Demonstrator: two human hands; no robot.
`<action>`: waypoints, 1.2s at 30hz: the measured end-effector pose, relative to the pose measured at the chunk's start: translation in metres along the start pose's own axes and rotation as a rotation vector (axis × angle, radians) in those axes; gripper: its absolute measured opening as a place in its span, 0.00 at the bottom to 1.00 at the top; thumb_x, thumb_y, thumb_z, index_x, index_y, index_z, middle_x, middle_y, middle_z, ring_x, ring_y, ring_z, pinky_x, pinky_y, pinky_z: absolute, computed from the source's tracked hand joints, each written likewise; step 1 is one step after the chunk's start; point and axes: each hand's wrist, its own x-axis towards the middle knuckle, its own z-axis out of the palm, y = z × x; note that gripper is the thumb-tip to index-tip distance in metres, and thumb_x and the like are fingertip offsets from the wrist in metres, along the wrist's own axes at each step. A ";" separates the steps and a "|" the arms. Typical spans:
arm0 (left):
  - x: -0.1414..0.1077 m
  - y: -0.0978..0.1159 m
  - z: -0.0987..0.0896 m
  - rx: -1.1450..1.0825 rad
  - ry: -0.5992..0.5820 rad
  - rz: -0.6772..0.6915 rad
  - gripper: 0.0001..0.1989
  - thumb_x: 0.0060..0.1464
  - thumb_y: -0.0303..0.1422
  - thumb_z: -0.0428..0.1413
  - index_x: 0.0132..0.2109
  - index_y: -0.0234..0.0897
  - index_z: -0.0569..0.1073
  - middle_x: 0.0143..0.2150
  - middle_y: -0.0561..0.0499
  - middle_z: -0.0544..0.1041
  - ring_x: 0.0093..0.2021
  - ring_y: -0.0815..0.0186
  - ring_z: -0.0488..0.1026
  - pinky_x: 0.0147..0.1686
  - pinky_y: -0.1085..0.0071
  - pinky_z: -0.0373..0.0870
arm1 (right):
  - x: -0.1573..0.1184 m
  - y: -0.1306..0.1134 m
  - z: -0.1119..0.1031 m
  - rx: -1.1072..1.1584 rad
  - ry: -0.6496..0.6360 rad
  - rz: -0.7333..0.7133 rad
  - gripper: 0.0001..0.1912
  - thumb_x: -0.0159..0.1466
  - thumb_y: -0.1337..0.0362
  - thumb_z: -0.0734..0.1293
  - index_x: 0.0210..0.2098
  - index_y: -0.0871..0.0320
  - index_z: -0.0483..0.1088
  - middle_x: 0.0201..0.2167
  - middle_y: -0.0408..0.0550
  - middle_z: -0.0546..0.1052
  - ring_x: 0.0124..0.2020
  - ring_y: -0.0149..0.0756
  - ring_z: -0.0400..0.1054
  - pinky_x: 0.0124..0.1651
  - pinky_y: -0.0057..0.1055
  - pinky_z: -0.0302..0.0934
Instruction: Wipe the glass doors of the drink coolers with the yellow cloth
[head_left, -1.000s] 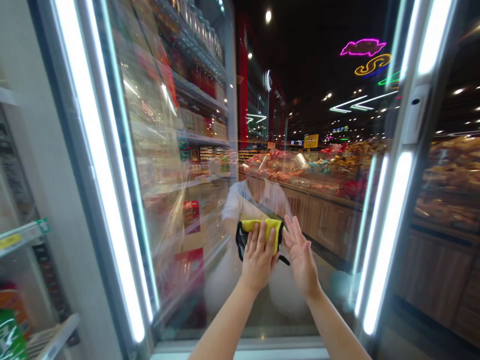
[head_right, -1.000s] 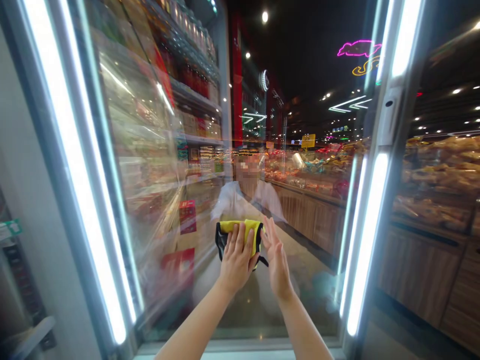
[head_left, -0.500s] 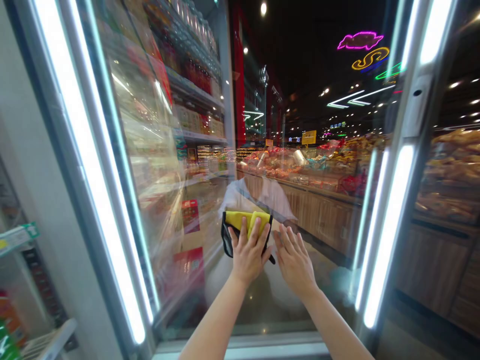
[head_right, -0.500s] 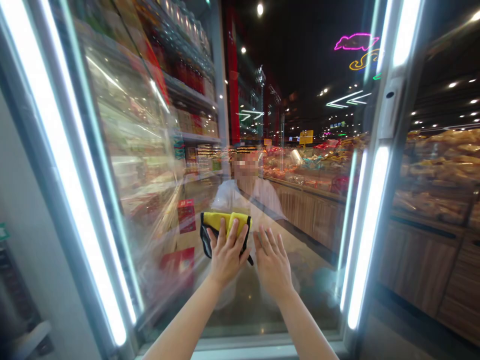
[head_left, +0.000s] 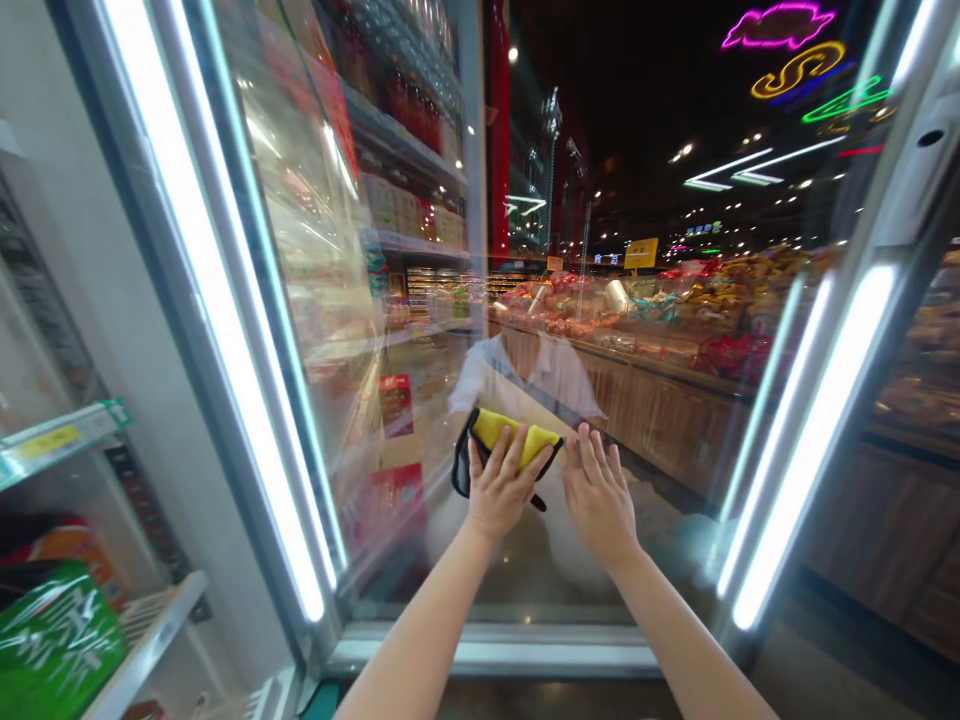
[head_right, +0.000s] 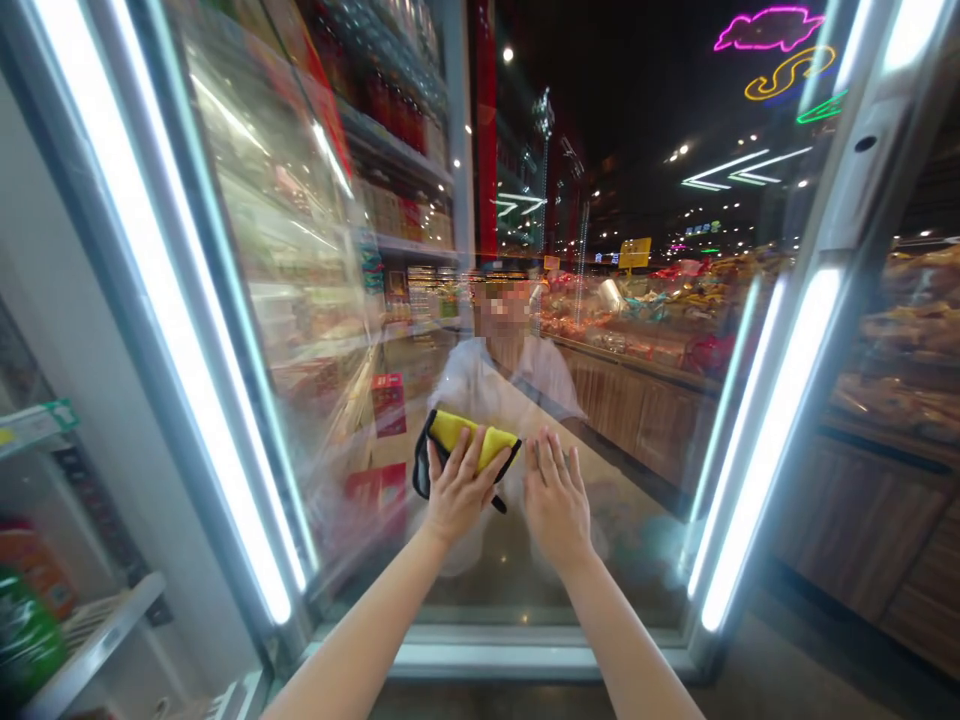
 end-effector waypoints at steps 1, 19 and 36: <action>0.007 -0.007 -0.002 0.007 0.007 0.016 0.29 0.64 0.37 0.57 0.69 0.58 0.64 0.70 0.47 0.68 0.73 0.54 0.60 0.73 0.44 0.23 | 0.000 0.000 -0.001 -0.001 -0.001 0.002 0.38 0.72 0.70 0.57 0.76 0.62 0.35 0.75 0.64 0.51 0.74 0.53 0.51 0.72 0.56 0.51; -0.002 -0.046 -0.020 0.126 0.033 -0.254 0.31 0.64 0.42 0.58 0.71 0.57 0.60 0.73 0.47 0.63 0.77 0.46 0.47 0.69 0.34 0.19 | 0.002 -0.037 -0.005 0.030 -0.072 -0.027 0.37 0.73 0.69 0.55 0.76 0.62 0.34 0.75 0.60 0.51 0.74 0.52 0.52 0.71 0.56 0.53; -0.050 -0.084 -0.026 0.117 0.097 -0.592 0.29 0.66 0.34 0.55 0.72 0.46 0.62 0.77 0.42 0.53 0.77 0.46 0.43 0.73 0.39 0.40 | 0.008 -0.082 -0.010 0.135 -0.167 0.058 0.35 0.72 0.67 0.55 0.76 0.57 0.43 0.76 0.55 0.50 0.77 0.53 0.40 0.73 0.59 0.46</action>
